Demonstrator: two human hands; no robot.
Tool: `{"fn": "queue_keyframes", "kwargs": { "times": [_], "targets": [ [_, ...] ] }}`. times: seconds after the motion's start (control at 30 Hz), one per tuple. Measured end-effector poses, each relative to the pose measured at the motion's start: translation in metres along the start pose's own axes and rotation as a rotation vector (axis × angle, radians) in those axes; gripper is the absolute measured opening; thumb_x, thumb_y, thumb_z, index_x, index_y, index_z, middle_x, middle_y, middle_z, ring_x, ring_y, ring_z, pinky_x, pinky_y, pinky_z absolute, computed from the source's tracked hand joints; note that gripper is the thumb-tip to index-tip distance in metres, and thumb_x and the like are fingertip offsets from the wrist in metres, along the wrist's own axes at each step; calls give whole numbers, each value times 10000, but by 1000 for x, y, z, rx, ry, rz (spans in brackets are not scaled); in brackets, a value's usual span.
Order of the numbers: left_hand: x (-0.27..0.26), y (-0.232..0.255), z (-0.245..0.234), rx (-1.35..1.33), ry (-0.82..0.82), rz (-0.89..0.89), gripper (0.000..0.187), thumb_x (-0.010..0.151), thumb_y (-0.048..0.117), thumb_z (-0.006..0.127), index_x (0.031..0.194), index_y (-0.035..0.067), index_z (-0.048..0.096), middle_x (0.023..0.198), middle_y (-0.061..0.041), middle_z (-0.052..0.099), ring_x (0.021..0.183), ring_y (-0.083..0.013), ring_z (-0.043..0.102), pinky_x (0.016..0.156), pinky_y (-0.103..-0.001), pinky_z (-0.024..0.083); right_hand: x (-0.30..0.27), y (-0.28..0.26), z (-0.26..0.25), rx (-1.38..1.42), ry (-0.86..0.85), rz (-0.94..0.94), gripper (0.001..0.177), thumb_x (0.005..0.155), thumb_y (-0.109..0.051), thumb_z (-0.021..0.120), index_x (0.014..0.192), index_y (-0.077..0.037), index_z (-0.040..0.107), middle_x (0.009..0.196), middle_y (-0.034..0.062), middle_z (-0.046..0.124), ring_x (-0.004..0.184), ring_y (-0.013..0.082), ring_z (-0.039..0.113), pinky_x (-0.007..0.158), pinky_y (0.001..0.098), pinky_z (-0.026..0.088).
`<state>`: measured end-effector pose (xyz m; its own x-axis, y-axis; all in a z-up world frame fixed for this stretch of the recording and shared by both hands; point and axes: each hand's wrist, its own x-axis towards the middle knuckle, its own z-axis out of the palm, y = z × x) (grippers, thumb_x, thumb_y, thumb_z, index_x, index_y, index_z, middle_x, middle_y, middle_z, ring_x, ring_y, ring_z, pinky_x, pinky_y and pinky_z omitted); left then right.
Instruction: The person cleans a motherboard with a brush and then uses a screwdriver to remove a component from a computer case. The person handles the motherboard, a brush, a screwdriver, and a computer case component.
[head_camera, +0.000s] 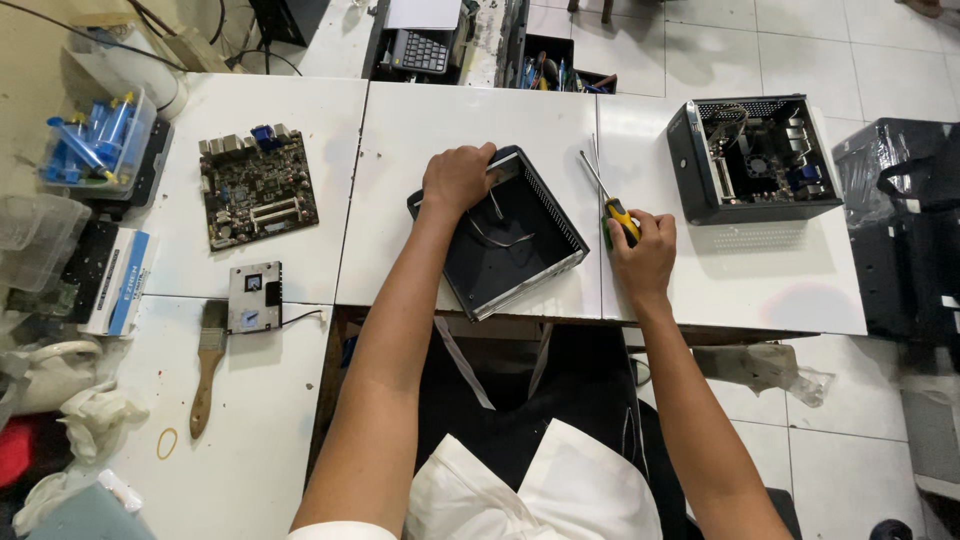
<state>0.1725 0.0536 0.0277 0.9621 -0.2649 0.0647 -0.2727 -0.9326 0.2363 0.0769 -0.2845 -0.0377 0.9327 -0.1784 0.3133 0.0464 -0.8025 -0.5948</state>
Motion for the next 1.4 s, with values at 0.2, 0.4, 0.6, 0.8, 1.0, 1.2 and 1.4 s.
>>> {"fn": "queue_keyframes", "kwargs": {
  "times": [0.2, 0.4, 0.6, 0.8, 1.0, 1.2, 1.4],
  "targets": [
    [23, -14, 54, 57, 43, -91, 346, 1052, 486, 598, 1234, 194, 629, 944, -126, 734, 933, -437, 774, 781, -627, 623, 1, 5, 8, -99, -2, 7, 355, 1133, -431, 694, 1256, -103, 748, 1111, 130, 594, 1031, 251, 638, 839, 314, 561],
    [13, -9, 53, 105, 110, -72, 303, 1006, 447, 651, 1183, 203, 619, 925, -101, 733, 897, -399, 772, 731, -590, 627, 2, -7, -11, 70, -60, 31, 373, 1200, -403, 593, 1212, -44, 691, 998, 132, 622, 975, 294, 644, 844, 421, 529],
    [8, -6, 53, 115, 174, -39, 325, 1000, 436, 680, 1168, 167, 612, 927, -110, 730, 892, -398, 770, 723, -587, 631, -7, -93, -58, 417, -184, 87, 425, 1157, -323, 647, 1452, -55, 500, 883, 109, 674, 696, 204, 558, 643, 339, 470],
    [10, -6, 49, 131, 153, -27, 352, 980, 399, 701, 1212, 152, 607, 967, -106, 717, 915, -385, 762, 736, -576, 640, -20, -175, -43, 318, -167, -230, 297, 1044, -202, 692, 1315, -118, 602, 879, 203, 759, 776, 427, 738, 667, 463, 542],
    [4, -9, 40, 123, 92, 17, 441, 906, 390, 775, 1231, 163, 584, 1024, -75, 696, 970, -356, 758, 772, -561, 654, -45, -173, -18, -45, -135, -240, 297, 1046, -213, 655, 1312, -88, 615, 908, 217, 766, 785, 431, 781, 671, 522, 619],
    [2, -1, 24, 49, 154, 12, 338, 973, 424, 729, 1118, 131, 644, 910, -87, 739, 878, -368, 784, 740, -555, 642, -36, -164, -25, -95, -130, -200, 345, 1009, -286, 694, 1324, -151, 661, 857, 172, 769, 758, 448, 772, 657, 571, 600],
    [12, -11, 43, 75, 168, 3, 308, 991, 448, 688, 1070, 154, 646, 858, -75, 732, 839, -372, 785, 721, -566, 634, -41, -163, -31, 0, -136, -186, 330, 954, -256, 713, 1277, -183, 716, 823, 145, 772, 733, 406, 772, 665, 531, 609]
  ]
}}
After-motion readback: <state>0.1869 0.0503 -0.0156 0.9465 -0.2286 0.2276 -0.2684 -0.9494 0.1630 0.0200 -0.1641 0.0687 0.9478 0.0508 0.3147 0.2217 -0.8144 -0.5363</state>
